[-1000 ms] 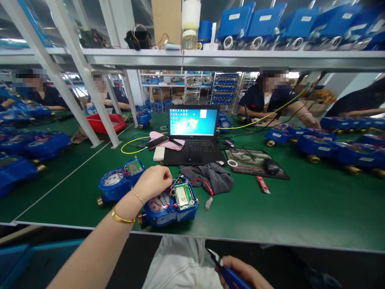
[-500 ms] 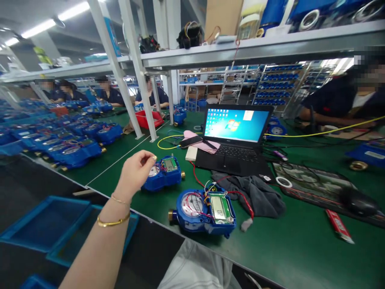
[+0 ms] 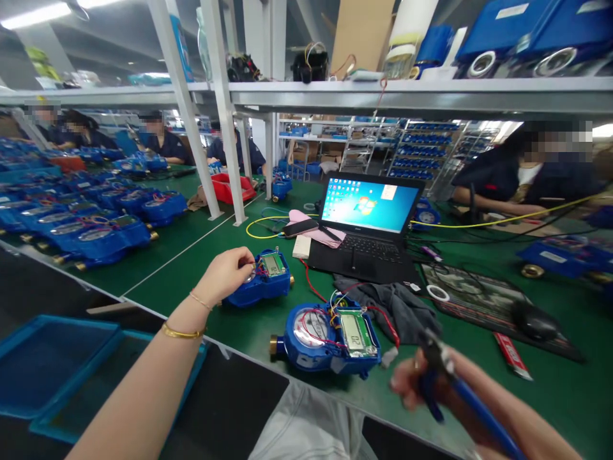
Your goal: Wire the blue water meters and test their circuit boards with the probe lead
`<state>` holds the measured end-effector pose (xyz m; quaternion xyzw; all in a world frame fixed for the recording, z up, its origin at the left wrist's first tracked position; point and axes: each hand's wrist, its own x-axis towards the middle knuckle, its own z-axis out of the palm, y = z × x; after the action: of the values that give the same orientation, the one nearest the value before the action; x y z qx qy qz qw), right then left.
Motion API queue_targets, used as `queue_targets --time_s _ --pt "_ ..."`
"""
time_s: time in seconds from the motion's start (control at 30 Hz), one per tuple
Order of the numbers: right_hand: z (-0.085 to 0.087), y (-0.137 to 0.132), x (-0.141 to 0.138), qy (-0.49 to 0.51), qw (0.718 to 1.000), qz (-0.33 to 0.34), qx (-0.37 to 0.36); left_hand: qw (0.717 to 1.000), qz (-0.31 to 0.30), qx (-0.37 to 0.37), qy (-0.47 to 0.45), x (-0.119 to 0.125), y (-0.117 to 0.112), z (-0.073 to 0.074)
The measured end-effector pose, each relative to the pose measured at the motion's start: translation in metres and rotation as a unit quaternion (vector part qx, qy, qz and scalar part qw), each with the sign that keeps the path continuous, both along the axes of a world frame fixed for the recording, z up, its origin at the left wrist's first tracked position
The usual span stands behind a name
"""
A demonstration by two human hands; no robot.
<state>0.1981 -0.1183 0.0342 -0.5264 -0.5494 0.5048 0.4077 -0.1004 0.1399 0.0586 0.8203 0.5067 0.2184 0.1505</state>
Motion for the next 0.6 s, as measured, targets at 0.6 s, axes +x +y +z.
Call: queue_targets --time_s 0.6 --pt "0.051 0.253 -0.104 -0.535 0.792 0.205 0.208 0.995 -0.008 0.052 -0.09 -0.011 -0.011 -0.028"
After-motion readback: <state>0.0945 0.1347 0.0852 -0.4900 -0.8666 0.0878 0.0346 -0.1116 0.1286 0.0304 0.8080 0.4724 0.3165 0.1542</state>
